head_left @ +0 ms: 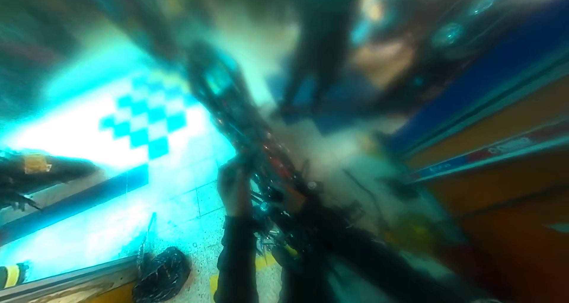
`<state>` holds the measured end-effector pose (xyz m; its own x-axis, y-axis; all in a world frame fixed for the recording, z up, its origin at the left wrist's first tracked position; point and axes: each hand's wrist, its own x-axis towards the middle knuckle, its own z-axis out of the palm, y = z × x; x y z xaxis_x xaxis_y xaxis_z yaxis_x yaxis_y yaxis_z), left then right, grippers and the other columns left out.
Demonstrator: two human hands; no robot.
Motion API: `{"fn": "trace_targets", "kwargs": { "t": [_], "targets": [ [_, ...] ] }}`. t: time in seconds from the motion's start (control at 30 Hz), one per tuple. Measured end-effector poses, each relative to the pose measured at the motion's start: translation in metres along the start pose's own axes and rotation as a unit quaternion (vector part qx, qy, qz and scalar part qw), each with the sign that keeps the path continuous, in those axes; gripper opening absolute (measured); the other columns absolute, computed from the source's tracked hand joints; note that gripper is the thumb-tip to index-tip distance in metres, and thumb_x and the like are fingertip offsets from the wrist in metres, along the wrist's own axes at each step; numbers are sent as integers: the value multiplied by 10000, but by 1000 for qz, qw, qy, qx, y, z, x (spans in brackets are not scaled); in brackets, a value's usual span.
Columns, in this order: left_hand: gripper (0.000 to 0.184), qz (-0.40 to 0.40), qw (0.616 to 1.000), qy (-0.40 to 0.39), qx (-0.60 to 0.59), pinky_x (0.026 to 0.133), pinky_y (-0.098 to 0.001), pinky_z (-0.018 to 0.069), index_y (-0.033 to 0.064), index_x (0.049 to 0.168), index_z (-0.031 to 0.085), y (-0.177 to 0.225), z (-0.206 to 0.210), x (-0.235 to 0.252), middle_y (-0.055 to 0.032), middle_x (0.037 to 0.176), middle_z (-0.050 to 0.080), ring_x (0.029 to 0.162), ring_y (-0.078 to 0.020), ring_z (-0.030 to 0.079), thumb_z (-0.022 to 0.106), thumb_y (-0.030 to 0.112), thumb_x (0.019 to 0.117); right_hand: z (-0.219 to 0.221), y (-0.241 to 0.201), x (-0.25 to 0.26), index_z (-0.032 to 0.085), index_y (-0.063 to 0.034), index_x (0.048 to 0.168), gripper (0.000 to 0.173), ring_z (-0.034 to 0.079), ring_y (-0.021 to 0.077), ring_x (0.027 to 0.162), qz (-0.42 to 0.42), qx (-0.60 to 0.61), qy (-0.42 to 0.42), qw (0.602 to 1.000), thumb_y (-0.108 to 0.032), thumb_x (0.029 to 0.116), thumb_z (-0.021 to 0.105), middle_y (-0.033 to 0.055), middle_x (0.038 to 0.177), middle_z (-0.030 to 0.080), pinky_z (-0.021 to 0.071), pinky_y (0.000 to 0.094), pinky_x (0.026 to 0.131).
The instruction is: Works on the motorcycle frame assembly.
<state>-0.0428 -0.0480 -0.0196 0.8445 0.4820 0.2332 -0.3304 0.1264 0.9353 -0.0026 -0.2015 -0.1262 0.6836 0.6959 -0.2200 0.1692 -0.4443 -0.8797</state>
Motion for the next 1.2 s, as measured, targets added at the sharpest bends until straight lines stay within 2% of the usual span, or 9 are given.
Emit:
{"fn": "trace_targets", "kwargs": {
  "t": [0.1, 0.27, 0.47, 0.57, 0.63, 0.73, 0.83, 1.03, 1.2],
  "targets": [
    [266, -146, 960, 108, -212, 1030, -521, 503, 206, 1292, 522, -4, 4, 15, -20, 1139, 651, 1097, -226, 650, 368, 321, 1108, -8, -8, -2, 363, -104, 1587, 807, 504, 309, 1387, 23, -5, -30, 999, -298, 920, 774, 170, 1539, 481, 411, 510, 1159],
    [303, -358, 932, -4, -51, 514, -258, 517, 76, 1256, 590, 20, 4, 70, 25, 661, 512, 510, -83, 511, 422, 214, 1046, -1, 1, 2, 380, -150, 1584, 808, 525, 281, 1368, 23, 17, -22, 999, -294, 906, 795, 138, 1544, 481, 435, 501, 1138],
    [304, -202, 774, -439, 409, 836, -367, 579, 58, 1304, 629, 64, 13, 107, -99, 1115, 698, 894, -166, 678, 623, 78, 1001, -8, -1, 4, 433, -81, 1539, 791, 555, 303, 1327, -2, 15, -21, 1000, -263, 874, 820, 172, 1485, 533, 465, 513, 1102],
    [198, 63, 646, -421, 634, 993, -537, 503, 230, 1092, 776, 69, 18, 86, -13, 1165, 726, 1127, -229, 661, 712, 128, 935, 5, 15, 9, 441, -100, 1540, 779, 526, 275, 1366, -10, 5, -7, 1000, -341, 892, 800, 155, 1501, 520, 438, 484, 1141],
    [219, 158, 681, -331, 634, 1143, -578, 371, 263, 1131, 774, 57, 11, 58, -50, 1363, 637, 1343, -295, 527, 710, 167, 945, 10, 20, 10, 456, -118, 1536, 771, 525, 262, 1370, -9, 7, 4, 1000, -360, 890, 800, 143, 1509, 516, 433, 477, 1146],
    [231, 147, 887, -148, 412, 1001, -393, 566, 98, 1185, 727, 19, -5, 18, -114, 1449, 569, 1273, -240, 596, 637, 159, 981, 2, 10, 7, 468, -164, 1535, 756, 529, 240, 1364, 13, 4, -2, 1000, -369, 887, 800, 107, 1511, 520, 436, 480, 1140],
    [249, 48, 997, 32, 43, 1047, -432, 532, 37, 1242, 648, 2, 6, 10, -115, 1357, 654, 1253, -261, 627, 571, 145, 1032, 0, 4, 4, 473, -128, 1526, 736, 518, 254, 1374, 17, 15, -7, 1000, -340, 899, 793, 131, 1502, 525, 413, 467, 1159],
    [243, -272, 943, 106, -158, 692, -317, 587, 176, 1131, 600, 12, 12, 55, 38, 756, 609, 686, -105, 637, 464, 368, 1072, 2, 6, 4, 421, -171, 1568, 776, 521, 245, 1374, 16, 3, -13, 1000, -320, 903, 791, 112, 1517, 516, 421, 474, 1156],
    [415, -432, 878, -171, 118, 469, -274, 479, 79, 1248, 625, 29, 11, 102, 6, 573, 444, 436, -108, 444, 351, 356, 1107, 0, 3, 5, 457, -140, 1537, 779, 570, 254, 1313, 38, 28, -9, 999, -292, 869, 829, 125, 1471, 552, 456, 475, 1122]
  ]
}}
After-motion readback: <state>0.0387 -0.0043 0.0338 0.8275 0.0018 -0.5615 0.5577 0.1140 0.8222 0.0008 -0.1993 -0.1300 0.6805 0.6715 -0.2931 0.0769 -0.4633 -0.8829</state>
